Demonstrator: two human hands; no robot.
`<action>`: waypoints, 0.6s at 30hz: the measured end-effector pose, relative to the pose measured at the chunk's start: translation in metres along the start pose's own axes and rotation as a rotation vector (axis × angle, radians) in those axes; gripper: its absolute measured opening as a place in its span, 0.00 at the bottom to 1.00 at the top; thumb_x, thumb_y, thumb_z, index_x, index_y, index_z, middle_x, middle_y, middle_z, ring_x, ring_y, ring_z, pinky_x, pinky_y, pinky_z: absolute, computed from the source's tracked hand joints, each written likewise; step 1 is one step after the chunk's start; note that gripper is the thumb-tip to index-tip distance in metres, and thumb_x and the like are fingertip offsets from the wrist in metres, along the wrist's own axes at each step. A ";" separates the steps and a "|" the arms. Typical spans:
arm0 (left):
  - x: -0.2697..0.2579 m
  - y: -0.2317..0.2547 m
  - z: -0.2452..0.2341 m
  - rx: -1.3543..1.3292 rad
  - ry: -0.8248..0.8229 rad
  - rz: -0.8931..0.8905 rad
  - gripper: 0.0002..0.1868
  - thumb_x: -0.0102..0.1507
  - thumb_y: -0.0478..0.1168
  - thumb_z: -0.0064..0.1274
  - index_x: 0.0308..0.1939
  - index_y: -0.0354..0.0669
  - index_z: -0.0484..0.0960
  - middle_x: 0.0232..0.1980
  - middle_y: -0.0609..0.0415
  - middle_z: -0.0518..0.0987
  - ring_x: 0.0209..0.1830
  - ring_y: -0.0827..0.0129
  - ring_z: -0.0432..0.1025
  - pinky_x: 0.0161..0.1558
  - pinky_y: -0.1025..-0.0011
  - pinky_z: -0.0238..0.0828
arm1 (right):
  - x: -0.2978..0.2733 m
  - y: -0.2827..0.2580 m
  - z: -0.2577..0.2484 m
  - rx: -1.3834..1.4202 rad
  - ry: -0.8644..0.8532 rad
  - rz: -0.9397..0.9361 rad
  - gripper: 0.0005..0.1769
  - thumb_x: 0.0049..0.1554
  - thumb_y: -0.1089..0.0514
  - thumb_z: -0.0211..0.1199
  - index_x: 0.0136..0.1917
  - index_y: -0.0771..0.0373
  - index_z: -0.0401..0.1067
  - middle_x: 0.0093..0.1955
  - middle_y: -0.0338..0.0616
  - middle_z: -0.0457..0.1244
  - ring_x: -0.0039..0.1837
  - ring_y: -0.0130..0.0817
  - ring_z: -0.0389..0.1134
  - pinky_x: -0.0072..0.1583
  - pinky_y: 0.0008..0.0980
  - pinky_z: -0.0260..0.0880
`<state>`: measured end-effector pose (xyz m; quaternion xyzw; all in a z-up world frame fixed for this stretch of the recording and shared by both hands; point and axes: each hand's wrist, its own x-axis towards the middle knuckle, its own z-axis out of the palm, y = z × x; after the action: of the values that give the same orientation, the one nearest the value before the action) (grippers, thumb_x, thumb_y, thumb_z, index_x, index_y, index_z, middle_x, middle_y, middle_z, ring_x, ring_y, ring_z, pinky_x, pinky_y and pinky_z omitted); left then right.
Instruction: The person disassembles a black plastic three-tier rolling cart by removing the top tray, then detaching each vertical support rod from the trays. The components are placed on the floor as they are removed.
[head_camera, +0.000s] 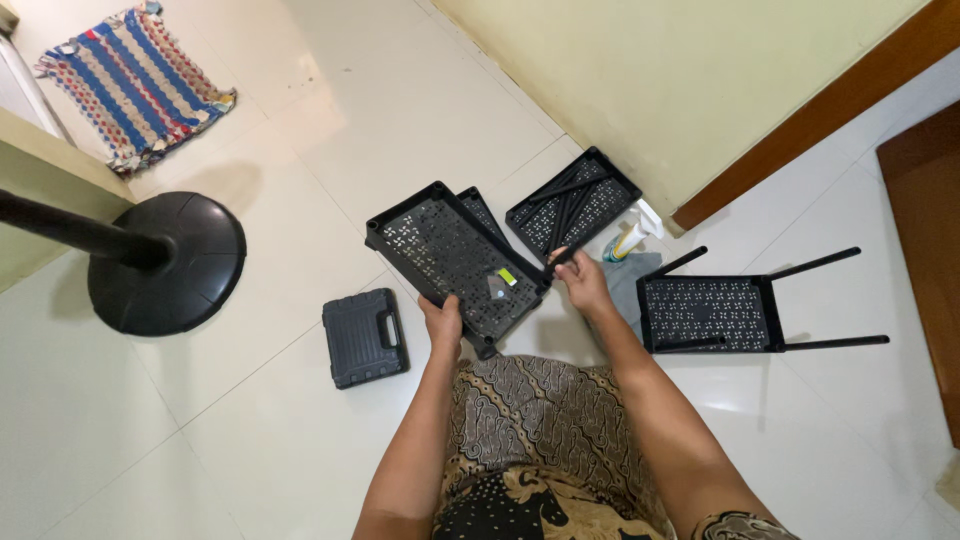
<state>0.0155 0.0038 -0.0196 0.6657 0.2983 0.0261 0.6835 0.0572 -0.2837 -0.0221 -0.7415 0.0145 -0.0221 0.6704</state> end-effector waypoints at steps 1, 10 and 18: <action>0.006 -0.004 0.000 0.005 0.003 -0.005 0.36 0.59 0.42 0.51 0.70 0.38 0.60 0.62 0.38 0.75 0.61 0.52 0.71 0.64 0.63 0.64 | 0.001 0.004 0.000 0.091 -0.022 -0.043 0.13 0.61 0.69 0.57 0.60 0.66 0.68 0.52 0.38 0.66 0.51 0.22 0.67 0.55 0.23 0.70; 0.022 -0.027 -0.001 -0.018 0.066 -0.029 0.34 0.60 0.40 0.51 0.69 0.37 0.61 0.62 0.39 0.74 0.61 0.54 0.71 0.64 0.64 0.63 | 0.033 0.024 -0.002 0.099 0.214 0.553 0.16 0.66 0.59 0.50 0.66 0.63 0.63 0.48 0.53 0.64 0.44 0.40 0.68 0.48 0.38 0.72; 0.006 -0.011 0.003 -0.214 -0.108 0.016 0.40 0.59 0.33 0.46 0.75 0.43 0.51 0.64 0.41 0.70 0.61 0.54 0.69 0.61 0.63 0.66 | 0.043 0.006 -0.025 -0.563 0.383 -0.118 0.20 0.58 0.58 0.69 0.62 0.65 0.73 0.50 0.50 0.69 0.51 0.40 0.70 0.53 0.36 0.70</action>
<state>0.0178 0.0025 -0.0323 0.5919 0.2513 0.0275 0.7654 0.0987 -0.3112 -0.0247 -0.8793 0.1026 -0.1947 0.4224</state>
